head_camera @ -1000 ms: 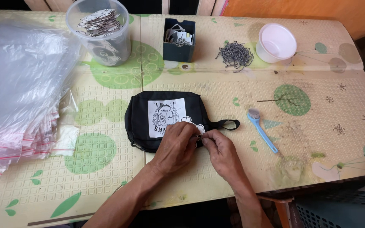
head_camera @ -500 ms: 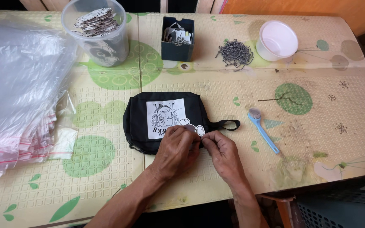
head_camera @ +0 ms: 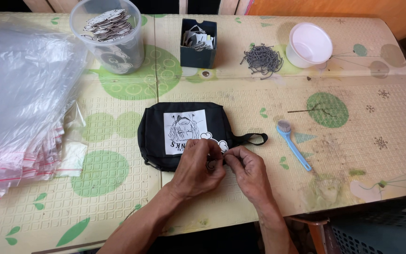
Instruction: The person attaches several small metal charms to a black pouch using a chain and a small tool. After securing the charms, the person places the pouch into a clear plastic zip-lock bag and seals it.
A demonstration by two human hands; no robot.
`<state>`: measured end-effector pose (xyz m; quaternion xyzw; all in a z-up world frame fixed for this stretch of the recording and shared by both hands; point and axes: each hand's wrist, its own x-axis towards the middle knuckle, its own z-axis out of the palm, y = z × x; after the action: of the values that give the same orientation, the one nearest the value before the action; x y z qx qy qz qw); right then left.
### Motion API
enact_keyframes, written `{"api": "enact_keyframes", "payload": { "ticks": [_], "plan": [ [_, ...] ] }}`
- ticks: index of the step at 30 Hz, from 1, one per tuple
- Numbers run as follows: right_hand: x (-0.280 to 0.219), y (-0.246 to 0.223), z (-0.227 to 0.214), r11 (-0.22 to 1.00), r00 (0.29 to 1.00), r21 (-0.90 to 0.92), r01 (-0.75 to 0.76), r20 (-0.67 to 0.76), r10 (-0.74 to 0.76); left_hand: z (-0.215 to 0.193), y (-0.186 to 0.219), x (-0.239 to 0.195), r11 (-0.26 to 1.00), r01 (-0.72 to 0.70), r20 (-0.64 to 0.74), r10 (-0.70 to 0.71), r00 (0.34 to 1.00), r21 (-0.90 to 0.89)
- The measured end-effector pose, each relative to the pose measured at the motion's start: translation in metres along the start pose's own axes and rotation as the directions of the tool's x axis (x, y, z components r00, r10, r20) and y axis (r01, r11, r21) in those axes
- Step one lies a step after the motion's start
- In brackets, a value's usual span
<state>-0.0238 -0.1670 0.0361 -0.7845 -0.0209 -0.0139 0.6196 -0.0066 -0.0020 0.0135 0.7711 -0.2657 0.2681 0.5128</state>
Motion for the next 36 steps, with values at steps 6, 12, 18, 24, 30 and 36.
{"api": "enact_keyframes", "payload": {
  "ticks": [6,12,18,24,30,36],
  "plan": [
    [-0.001,0.003,0.000,1.000,1.000,-0.001,-0.013,-0.009,0.013,-0.009,0.004,0.000,0.992,0.126,0.087,-0.126,0.988,0.003],
    [-0.001,0.003,0.002,0.999,1.000,0.034,-0.020,-0.005,0.021,-0.009,-0.003,0.000,0.995,0.095,0.116,-0.097,0.989,0.022],
    [-0.002,0.003,0.002,1.000,1.000,0.011,-0.019,-0.001,0.019,-0.012,-0.002,0.000,0.991,0.137,0.125,-0.135,0.983,-0.011],
    [-0.002,-0.001,0.003,1.000,1.000,0.010,-0.007,-0.014,0.007,-0.019,0.005,0.005,0.969,0.244,0.174,-0.232,0.957,-0.046],
    [-0.001,0.010,0.001,1.000,1.000,-0.002,0.016,-0.015,-0.016,-0.014,-0.007,0.002,0.986,0.166,0.209,-0.168,0.963,0.025],
    [-0.011,0.015,0.000,0.994,0.996,-0.091,0.061,-0.065,-0.067,-0.013,-0.010,0.002,0.978,0.102,0.139,-0.128,0.982,0.182]
  ]
}}
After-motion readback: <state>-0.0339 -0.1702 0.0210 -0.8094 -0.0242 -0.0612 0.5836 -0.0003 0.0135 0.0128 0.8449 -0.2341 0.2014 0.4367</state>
